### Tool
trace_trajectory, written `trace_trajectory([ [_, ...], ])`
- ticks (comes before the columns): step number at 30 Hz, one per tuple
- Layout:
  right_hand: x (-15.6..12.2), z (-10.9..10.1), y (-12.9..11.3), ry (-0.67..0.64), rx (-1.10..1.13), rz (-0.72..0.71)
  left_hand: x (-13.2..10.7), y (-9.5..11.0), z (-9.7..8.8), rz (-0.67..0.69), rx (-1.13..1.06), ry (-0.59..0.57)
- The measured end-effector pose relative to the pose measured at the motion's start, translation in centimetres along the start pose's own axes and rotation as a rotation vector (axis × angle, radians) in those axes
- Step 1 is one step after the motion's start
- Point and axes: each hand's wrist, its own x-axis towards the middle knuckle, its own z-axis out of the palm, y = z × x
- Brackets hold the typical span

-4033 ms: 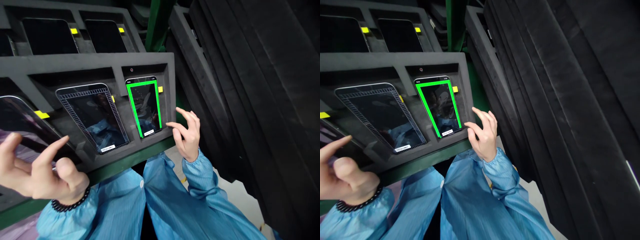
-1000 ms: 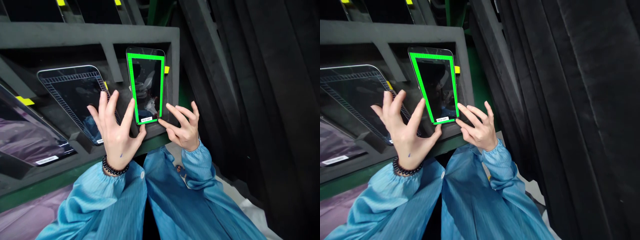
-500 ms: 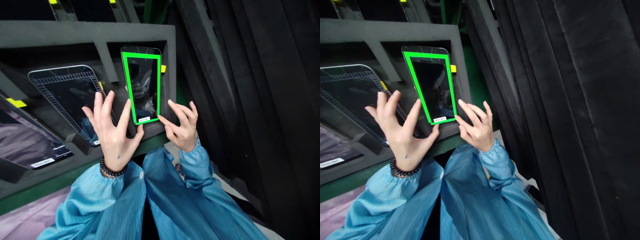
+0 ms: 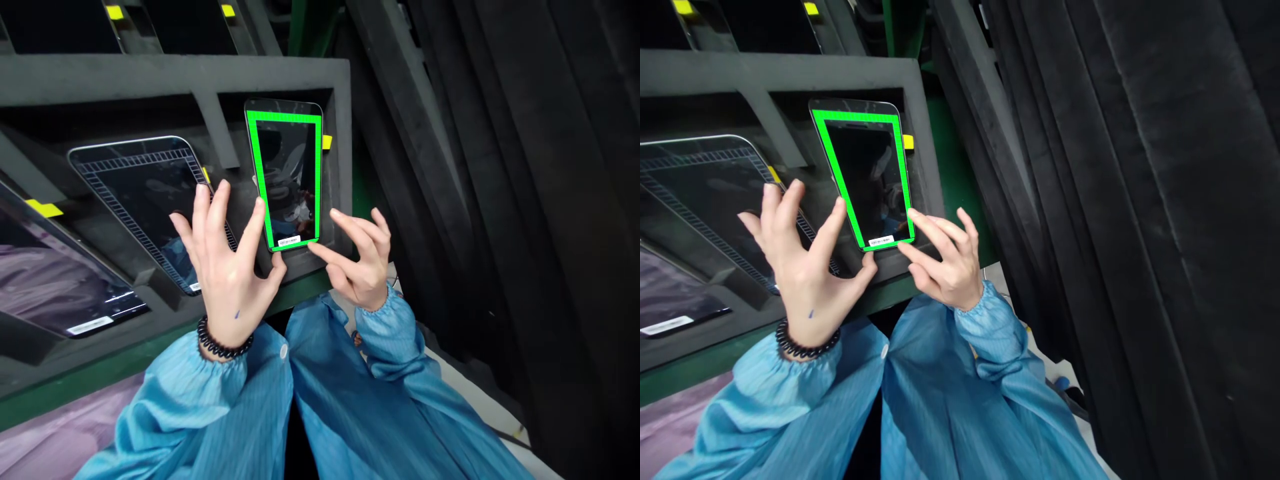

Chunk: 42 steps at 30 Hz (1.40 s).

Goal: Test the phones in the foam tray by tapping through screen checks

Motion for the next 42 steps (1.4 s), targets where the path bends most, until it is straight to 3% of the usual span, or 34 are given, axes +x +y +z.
trace_trajectory([
  [7,1.2,1.3,-2.0,-0.104,0.046,-0.087,-0.1,-0.4,0.7,0.025,-0.018,0.080],
  [15,1.9,1.9,-1.7,-0.185,0.065,-0.097,0.0,-0.3,1.0,0.016,-0.021,0.079],
  [19,1.8,1.8,-1.3,-0.127,0.110,-0.026,0.0,-0.2,1.1,0.004,-0.026,0.079],
  [24,1.7,1.4,-1.0,-0.046,0.085,-0.037,0.0,-0.2,1.2,-0.005,-0.064,0.080],
  [28,1.3,0.6,-0.3,0.069,0.035,0.098,-0.1,0.3,0.7,0.018,-0.076,0.100],
  [31,1.2,-0.1,0.0,0.155,0.026,0.177,-0.5,0.5,-0.1,0.029,-0.134,0.217],
  [34,1.9,-0.3,-0.3,0.176,0.048,0.159,-1.5,-0.7,-1.1,0.082,-0.160,0.481],
  [36,2.8,-0.1,-0.9,0.161,0.065,0.117,-2.4,-2.6,-2.0,0.132,-0.115,0.643],
  [38,4.2,0.5,-1.6,0.119,0.074,0.069,-3.5,-5.0,-3.1,0.169,-0.010,0.718],
  [42,7.5,2.3,-3.4,0.009,0.055,-0.029,-5.6,-8.8,-5.2,0.096,0.140,0.877],
])
